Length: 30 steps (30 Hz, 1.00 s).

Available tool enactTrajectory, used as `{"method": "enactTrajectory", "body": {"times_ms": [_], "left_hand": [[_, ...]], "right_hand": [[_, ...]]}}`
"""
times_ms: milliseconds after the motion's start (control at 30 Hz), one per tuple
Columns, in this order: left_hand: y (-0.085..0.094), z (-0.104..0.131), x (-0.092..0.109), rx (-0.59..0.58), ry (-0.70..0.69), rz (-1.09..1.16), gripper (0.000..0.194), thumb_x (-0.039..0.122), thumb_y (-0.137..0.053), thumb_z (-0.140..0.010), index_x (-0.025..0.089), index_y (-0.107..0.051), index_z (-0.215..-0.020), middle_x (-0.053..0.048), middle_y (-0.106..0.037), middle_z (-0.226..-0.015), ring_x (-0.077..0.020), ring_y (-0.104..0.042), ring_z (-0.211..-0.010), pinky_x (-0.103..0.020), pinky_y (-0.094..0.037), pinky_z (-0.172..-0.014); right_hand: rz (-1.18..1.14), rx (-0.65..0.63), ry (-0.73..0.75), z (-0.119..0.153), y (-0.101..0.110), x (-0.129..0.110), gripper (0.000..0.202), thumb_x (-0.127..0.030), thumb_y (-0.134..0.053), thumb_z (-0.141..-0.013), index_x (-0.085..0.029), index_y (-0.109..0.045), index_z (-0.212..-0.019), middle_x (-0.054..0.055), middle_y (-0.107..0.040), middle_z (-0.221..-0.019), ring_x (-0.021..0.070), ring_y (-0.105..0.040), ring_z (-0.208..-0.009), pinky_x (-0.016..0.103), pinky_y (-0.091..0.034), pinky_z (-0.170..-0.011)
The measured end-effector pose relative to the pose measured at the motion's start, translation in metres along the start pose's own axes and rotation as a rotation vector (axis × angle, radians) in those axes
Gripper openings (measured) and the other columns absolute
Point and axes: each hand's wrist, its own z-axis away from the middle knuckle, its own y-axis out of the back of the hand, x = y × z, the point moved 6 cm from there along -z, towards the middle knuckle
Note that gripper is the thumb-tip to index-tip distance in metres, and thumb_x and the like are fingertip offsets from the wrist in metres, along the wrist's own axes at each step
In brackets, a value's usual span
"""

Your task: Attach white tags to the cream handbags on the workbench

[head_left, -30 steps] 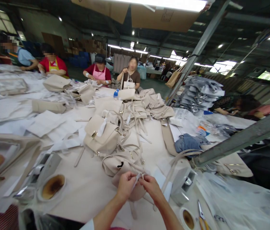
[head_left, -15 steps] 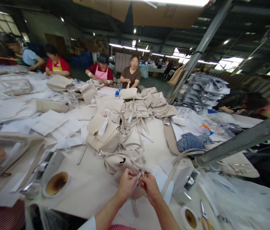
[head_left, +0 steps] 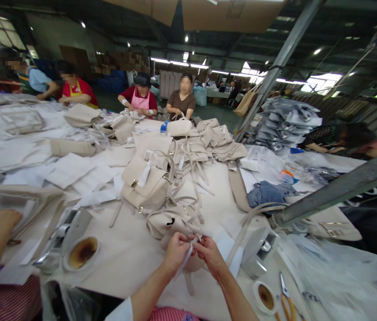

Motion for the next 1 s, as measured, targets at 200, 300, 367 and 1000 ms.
{"method": "enactTrajectory", "body": {"times_ms": [200,300,367,1000], "left_hand": [[0.001,0.004,0.002,-0.003,0.005,-0.015,0.026,0.016,-0.059,-0.062,0.023,-0.04,-0.078,0.002,-0.066,-0.052,-0.0126,-0.055,-0.047,-0.022,-0.036,-0.049],[0.001,0.005,0.003,-0.006,-0.011,-0.033,0.025,0.019,-0.06,-0.064,0.023,-0.041,-0.08,0.002,-0.066,-0.054,-0.0123,-0.055,-0.047,-0.022,-0.035,-0.049],[0.002,0.005,0.002,-0.008,-0.024,-0.049,0.024,0.021,-0.06,-0.065,0.023,-0.041,-0.081,0.002,-0.066,-0.055,-0.0118,-0.054,-0.047,-0.022,-0.035,-0.049],[0.004,0.009,0.004,0.002,-0.152,-0.179,0.025,0.021,-0.064,-0.067,0.023,-0.04,-0.074,0.01,-0.05,-0.046,-0.0099,-0.047,-0.045,-0.022,-0.033,-0.049]], "right_hand": [[-0.009,0.056,0.069,0.013,0.01,0.003,0.044,-0.032,-0.082,-0.06,-0.021,-0.068,-0.1,0.005,-0.07,-0.106,0.0007,-0.035,-0.046,0.018,-0.02,-0.042],[-0.162,0.152,0.071,0.016,0.022,0.008,0.042,-0.032,-0.081,-0.06,-0.023,-0.069,-0.099,0.003,-0.068,-0.104,-0.0008,-0.029,-0.044,0.018,-0.017,-0.04],[-0.247,0.256,0.058,0.016,0.035,0.014,0.04,-0.031,-0.082,-0.055,-0.022,-0.07,-0.092,0.002,-0.068,-0.098,0.0002,-0.032,-0.045,0.017,-0.019,-0.039],[0.048,0.069,-0.088,0.018,-0.001,0.004,0.029,-0.022,-0.075,-0.055,-0.015,-0.071,-0.083,-0.004,-0.055,-0.056,0.0067,-0.042,-0.052,0.018,-0.018,-0.044]]}}
